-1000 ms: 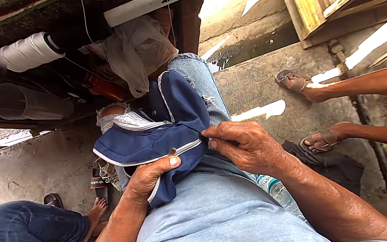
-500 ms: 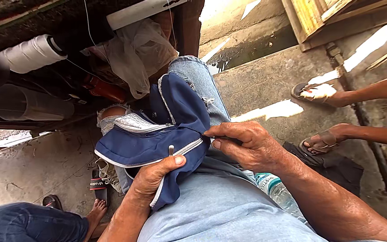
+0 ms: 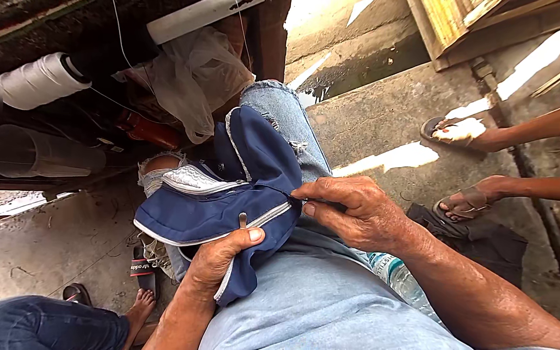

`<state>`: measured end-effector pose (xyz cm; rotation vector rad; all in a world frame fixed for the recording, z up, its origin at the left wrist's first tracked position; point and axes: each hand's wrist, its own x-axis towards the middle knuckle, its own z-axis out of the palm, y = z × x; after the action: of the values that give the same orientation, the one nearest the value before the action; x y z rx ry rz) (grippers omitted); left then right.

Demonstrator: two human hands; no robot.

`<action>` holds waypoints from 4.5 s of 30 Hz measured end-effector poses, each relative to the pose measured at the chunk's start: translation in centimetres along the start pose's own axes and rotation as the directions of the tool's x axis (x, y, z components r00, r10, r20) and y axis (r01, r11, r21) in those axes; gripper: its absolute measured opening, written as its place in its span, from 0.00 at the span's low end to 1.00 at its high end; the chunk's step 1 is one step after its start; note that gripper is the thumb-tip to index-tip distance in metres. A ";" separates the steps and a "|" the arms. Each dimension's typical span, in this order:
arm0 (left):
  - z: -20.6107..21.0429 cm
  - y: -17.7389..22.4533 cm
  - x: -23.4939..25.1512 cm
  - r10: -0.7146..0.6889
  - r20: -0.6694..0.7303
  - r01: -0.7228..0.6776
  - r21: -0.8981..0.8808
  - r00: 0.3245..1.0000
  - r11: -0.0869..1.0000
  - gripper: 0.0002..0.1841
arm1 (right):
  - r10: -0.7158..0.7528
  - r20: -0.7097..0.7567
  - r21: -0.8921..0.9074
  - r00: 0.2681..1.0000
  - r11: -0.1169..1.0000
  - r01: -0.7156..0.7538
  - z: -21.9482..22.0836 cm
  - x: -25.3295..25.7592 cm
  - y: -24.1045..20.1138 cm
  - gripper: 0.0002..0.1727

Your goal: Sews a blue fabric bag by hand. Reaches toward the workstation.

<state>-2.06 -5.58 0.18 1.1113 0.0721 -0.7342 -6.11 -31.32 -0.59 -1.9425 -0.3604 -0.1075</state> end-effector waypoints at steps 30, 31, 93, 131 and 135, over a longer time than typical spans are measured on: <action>-0.3 -0.2 -0.2 0.007 0.007 -0.007 -0.020 1.000 1.000 0.07 | -0.022 -0.033 -0.078 0.999 0.997 0.019 0.4 0.0 0.0 0.13; -0.3 -0.2 -0.2 0.002 0.012 -0.001 -0.021 1.000 1.000 0.07 | -0.023 -0.030 -0.066 0.999 0.998 0.021 0.4 0.0 0.1 0.13; -6.5 0.9 -3.2 0.151 0.288 -0.257 0.378 0.946 0.889 0.14 | 0.132 0.169 -0.284 0.977 0.956 -0.080 -0.8 2.3 -3.2 0.09; -1.5 0.5 -1.2 0.204 -0.041 -0.116 0.704 0.978 0.701 0.06 | 0.157 0.303 -0.344 0.940 0.938 -0.046 -0.7 3.9 -2.1 0.06; 0.1 0.6 -0.1 0.214 -0.094 -0.116 0.603 0.972 0.789 0.08 | 0.162 0.296 -0.350 0.941 0.935 -0.052 -0.6 4.3 -2.0 0.06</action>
<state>-1.78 -5.46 0.73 1.7601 -0.1342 -0.5132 -2.61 -30.35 2.47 -2.3231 -0.4713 0.2392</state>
